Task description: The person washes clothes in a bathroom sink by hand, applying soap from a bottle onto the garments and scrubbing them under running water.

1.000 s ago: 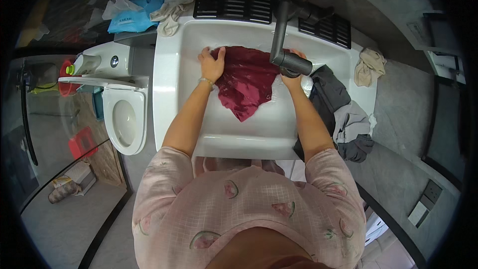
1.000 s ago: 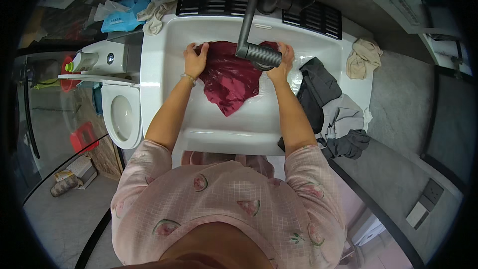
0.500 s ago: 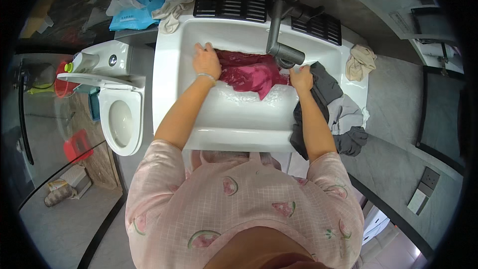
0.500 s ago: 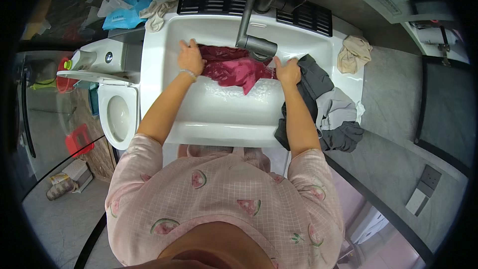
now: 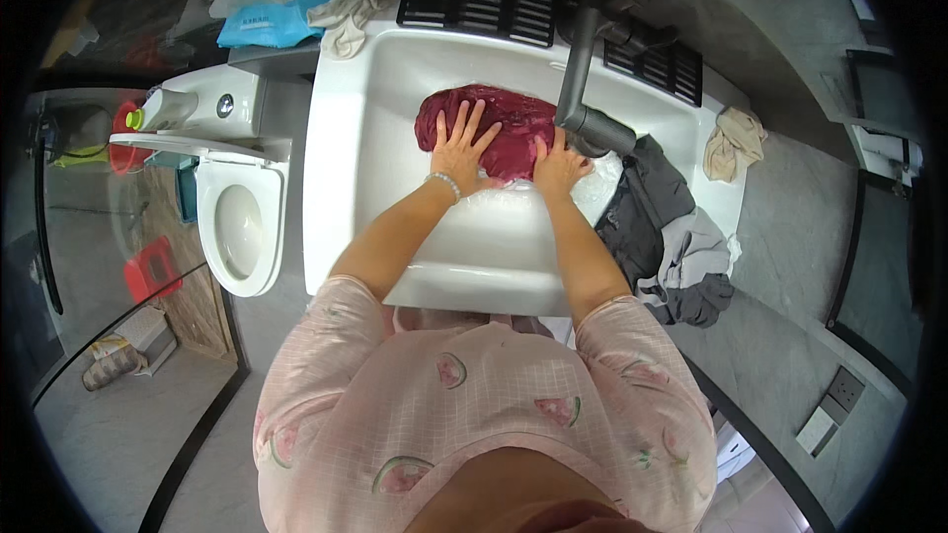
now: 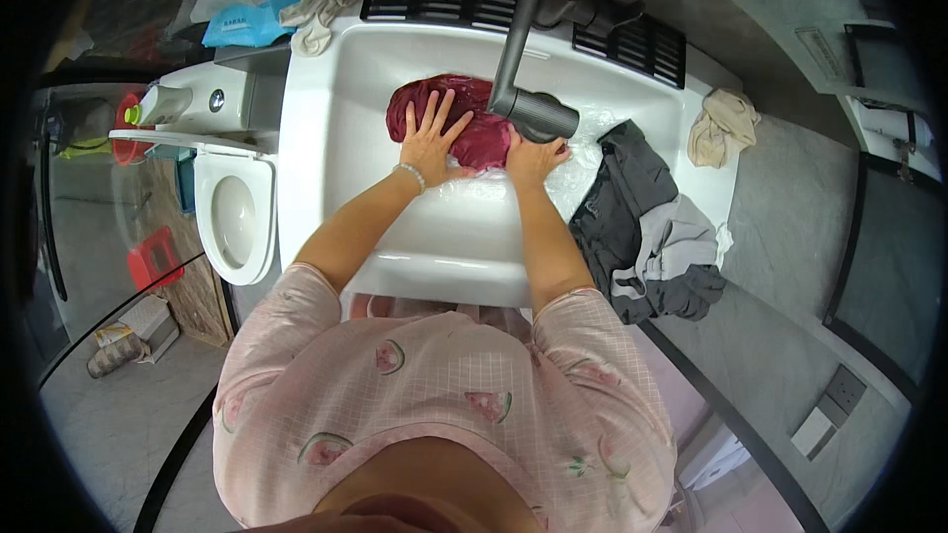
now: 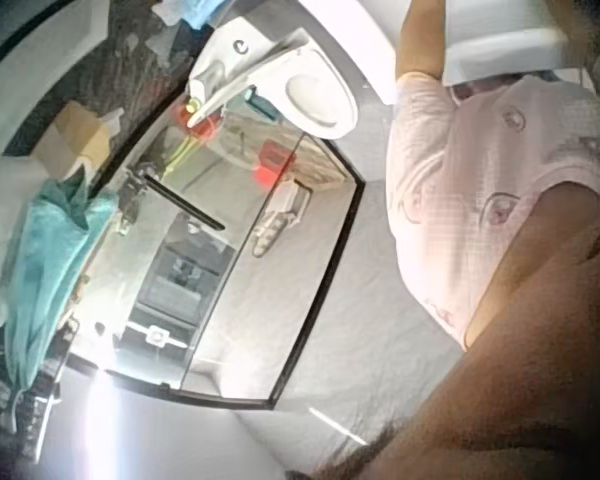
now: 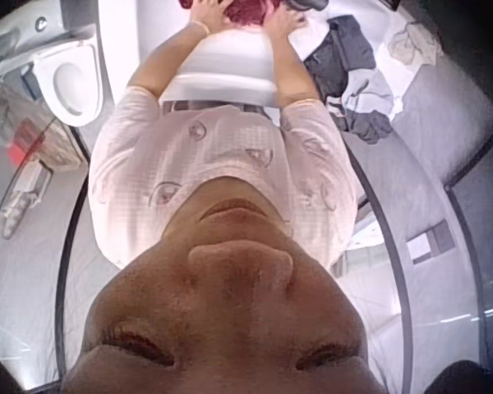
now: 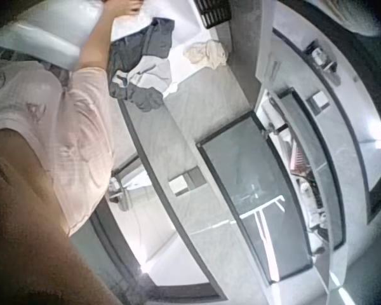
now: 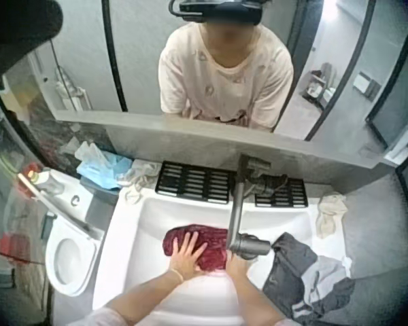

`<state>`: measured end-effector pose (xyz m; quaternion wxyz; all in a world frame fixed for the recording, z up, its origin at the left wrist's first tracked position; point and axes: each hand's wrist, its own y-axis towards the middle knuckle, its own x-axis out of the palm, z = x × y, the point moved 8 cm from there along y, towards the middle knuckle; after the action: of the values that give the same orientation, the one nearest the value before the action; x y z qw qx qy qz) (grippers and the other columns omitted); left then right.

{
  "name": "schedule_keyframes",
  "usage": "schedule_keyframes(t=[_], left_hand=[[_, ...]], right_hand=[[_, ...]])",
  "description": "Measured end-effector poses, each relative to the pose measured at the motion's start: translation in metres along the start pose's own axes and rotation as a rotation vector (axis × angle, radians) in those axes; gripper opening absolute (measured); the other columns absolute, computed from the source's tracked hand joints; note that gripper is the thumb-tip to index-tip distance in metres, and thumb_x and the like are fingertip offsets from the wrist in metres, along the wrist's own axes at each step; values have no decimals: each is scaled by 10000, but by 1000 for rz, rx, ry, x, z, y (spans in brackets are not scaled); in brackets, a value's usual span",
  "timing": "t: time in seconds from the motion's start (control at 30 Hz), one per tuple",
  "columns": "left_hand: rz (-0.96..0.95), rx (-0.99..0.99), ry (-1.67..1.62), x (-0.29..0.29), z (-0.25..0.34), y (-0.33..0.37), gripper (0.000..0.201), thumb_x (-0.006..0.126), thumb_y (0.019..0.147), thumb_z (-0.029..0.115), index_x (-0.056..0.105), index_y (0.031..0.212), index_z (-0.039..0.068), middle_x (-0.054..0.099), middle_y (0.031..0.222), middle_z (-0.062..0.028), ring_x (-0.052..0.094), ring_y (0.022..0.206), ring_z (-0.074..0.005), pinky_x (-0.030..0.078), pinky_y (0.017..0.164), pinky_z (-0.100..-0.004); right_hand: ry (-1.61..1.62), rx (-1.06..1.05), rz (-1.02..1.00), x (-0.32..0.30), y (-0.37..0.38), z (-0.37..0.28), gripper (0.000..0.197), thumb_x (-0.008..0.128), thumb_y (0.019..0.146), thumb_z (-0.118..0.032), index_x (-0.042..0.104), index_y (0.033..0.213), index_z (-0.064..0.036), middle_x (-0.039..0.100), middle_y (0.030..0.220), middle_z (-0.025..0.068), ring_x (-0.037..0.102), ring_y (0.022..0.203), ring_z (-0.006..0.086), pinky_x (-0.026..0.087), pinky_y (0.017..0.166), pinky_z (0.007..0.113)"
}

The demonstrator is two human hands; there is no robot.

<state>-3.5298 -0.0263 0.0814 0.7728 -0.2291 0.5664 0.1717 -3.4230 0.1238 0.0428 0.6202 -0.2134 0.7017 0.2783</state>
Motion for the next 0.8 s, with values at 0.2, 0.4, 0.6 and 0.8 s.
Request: schedule_keyframes(t=[0.2, 0.4, 0.6, 0.8], left_hand=[[95, 336, -239, -4, -7, -3, 348, 649, 768, 203, 548, 1091, 124, 563, 1070, -123, 441, 1155, -268, 189, 1025, -545], [-287, 11, -1009, -74, -41, 56, 253, 514, 845, 245, 571, 917, 9, 622, 833, -109, 576, 743, -177, 456, 726, -285], [704, -50, -318, -118, -31, 32, 152, 602, 682, 75, 532, 797, 3, 555, 815, -177, 542, 777, -353, 451, 684, -415], [35, -277, -305, 9, 21, 7, 594, 746, 650, 329, 466, 1064, 8, 499, 1058, -136, 524, 928, -314, 428, 747, -432]], right_hand=[[164, -84, -71, -13, 26, 21, 302, 549, 844, -365, 602, 1051, -152, 607, 970, 185, 560, 930, 339, 327, 840, 504], [878, -346, -427, -74, 89, 17, 142, 588, 744, -93, 610, 854, -5, 643, 806, 173, 622, 781, 276, 464, 700, 320], [471, -230, -137, -57, 110, 49, 394, 732, 578, -83, 568, 936, -99, 573, 895, 148, 568, 879, 320, 466, 741, 358], [343, -403, -86, -40, 29, 10, 546, 774, 597, -193, 565, 1079, -47, 594, 996, 179, 545, 942, 372, 435, 847, 422]])
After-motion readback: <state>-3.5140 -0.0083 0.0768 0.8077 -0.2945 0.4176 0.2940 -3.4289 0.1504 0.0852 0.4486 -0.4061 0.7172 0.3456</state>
